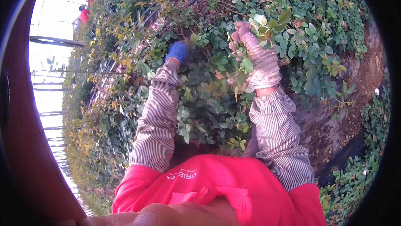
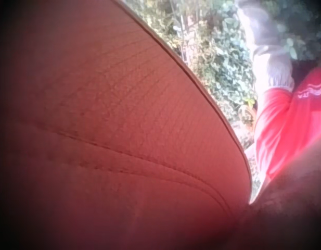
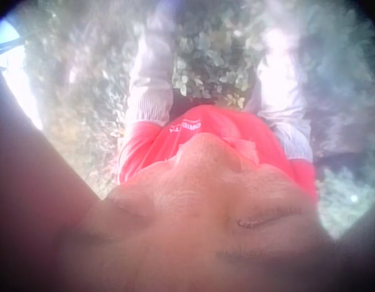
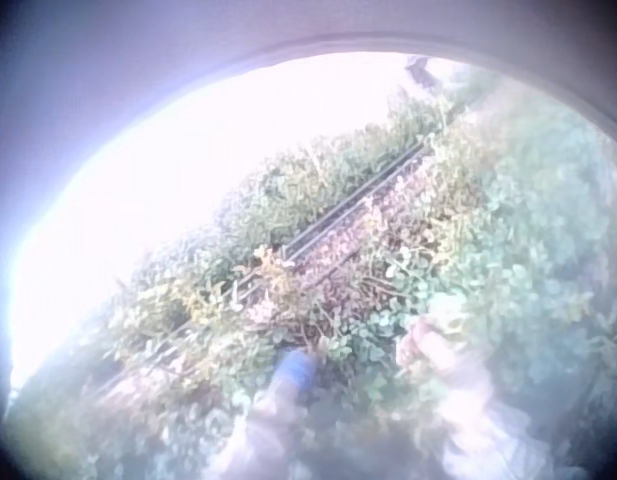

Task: The person uses pruning shears to cut leafy stems from low-growing plants in a greenhouse and places the cuttings into a basket. The person repeatedly reaches, cuts, and deposits the material while moving along the plant row.

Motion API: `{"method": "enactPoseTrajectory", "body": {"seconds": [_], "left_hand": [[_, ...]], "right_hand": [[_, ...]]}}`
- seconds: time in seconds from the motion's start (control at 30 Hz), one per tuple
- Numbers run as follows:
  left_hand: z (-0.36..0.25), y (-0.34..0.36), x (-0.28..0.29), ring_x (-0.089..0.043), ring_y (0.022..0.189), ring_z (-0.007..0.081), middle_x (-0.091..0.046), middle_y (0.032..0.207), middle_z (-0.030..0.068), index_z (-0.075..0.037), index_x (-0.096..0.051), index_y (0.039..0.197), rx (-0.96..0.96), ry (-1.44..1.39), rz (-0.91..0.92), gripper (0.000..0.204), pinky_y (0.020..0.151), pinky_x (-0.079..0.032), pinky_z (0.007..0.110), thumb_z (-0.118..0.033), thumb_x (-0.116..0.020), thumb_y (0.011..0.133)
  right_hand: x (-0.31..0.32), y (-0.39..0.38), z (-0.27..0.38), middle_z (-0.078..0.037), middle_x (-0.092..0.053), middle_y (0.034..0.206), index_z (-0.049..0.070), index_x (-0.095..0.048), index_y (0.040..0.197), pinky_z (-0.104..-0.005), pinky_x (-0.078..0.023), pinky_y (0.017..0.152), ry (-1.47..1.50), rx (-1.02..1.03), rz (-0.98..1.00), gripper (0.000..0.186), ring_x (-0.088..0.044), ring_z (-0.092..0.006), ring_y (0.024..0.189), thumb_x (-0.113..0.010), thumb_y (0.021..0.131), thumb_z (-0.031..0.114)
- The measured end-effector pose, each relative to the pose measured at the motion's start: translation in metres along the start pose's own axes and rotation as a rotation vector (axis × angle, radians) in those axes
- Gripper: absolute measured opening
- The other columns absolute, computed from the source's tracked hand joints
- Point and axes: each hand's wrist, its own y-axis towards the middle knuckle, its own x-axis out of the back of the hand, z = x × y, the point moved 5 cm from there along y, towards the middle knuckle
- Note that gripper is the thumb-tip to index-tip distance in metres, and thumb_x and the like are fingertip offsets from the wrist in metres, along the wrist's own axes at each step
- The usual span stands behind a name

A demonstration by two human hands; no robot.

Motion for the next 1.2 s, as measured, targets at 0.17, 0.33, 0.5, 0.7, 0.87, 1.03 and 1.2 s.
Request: {"method": "enactPoseTrajectory", "body": {"seconds": [0.17, 0.33, 0.5, 0.7, 0.87, 1.03, 1.2], "left_hand": [[0.013, -0.046, 0.001, -0.064, 0.061, 0.0317, -0.062, 0.076, 0.0138, -0.005, -0.056, 0.100, 0.205, -0.643, 0.055, 0.029, 0.054, -0.057, 0.049, -0.033, -0.053, 0.097], [0.012, -0.033, 0.013, -0.066, 0.075, 0.0397, -0.060, 0.097, 0.0211, 0.000, -0.053, 0.110, 0.253, -0.769, -0.013, 0.036, 0.059, -0.059, 0.056, -0.034, -0.055, 0.096], [0.017, -0.003, 0.013, -0.066, 0.075, 0.0374, -0.060, 0.097, 0.0169, -0.003, -0.051, 0.119, 0.166, -0.855, 0.061, 0.037, 0.059, -0.059, 0.054, -0.033, -0.055, 0.096], [0.018, 0.001, 0.015, -0.064, 0.071, 0.0329, -0.060, 0.094, 0.0125, -0.008, -0.051, 0.119, 0.324, -0.908, -0.005, 0.034, 0.060, -0.057, 0.054, -0.033, -0.055, 0.095], [0.010, -0.003, 0.012, -0.065, 0.083, 0.0419, -0.055, 0.104, 0.0139, -0.007, -0.046, 0.123, 0.222, -1.012, 0.094, 0.039, 0.069, -0.055, 0.063, -0.035, -0.053, 0.096], [0.016, -0.008, 0.012, -0.066, 0.081, 0.0404, -0.058, 0.103, 0.0129, -0.007, -0.050, 0.120, 0.237, -0.945, 0.167, 0.037, 0.067, -0.057, 0.060, -0.036, -0.052, 0.097], [0.044, 0.033, 0.007, -0.066, 0.071, 0.0289, -0.061, 0.097, 0.0101, -0.007, -0.054, 0.115, 0.194, -0.814, 0.111, 0.030, 0.053, -0.060, 0.048, -0.032, -0.052, 0.098]], "right_hand": [[-0.001, -0.001, 0.001, 0.001, -0.069, 0.087, 0.010, -0.069, 0.111, -0.0227, -0.050, 0.057, 0.008, -0.028, 0.025, 0.027, -0.068, -0.0117, 0.073, -0.070, 0.093, 0.030], [0.000, -0.008, 0.000, 0.003, -0.069, 0.090, 0.012, -0.069, 0.113, -0.0213, -0.048, 0.055, -0.024, -0.067, 0.011, 0.028, -0.069, -0.0108, 0.076, -0.069, 0.093, 0.031], [0.001, -0.009, 0.000, 0.003, -0.068, 0.090, 0.012, -0.068, 0.115, -0.0207, -0.047, 0.054, -0.041, -0.033, 0.009, 0.032, -0.069, -0.0115, 0.075, -0.070, 0.092, 0.035], [-0.004, -0.006, -0.006, 0.002, -0.068, 0.091, 0.010, -0.068, 0.114, -0.0214, -0.047, 0.054, -0.102, -0.021, 0.001, 0.034, -0.069, -0.0116, 0.075, -0.071, 0.091, 0.036], [-0.007, -0.003, -0.012, 0.000, -0.068, 0.092, 0.010, -0.067, 0.115, -0.0229, -0.048, 0.059, -0.079, -0.010, 0.065, 0.035, -0.069, -0.0116, 0.077, -0.069, 0.093, 0.037], [0.001, 0.001, -0.017, 0.002, -0.067, 0.094, 0.010, -0.067, 0.116, -0.0211, -0.048, 0.054, -0.125, -0.045, 0.048, 0.035, -0.068, -0.0121, 0.077, -0.069, 0.092, 0.036], [0.001, 0.004, -0.021, 0.002, -0.065, 0.092, 0.011, -0.067, 0.116, -0.0200, -0.048, 0.053, -0.146, -0.045, 0.029, 0.031, -0.066, -0.0114, 0.076, -0.069, 0.093, 0.032]]}}
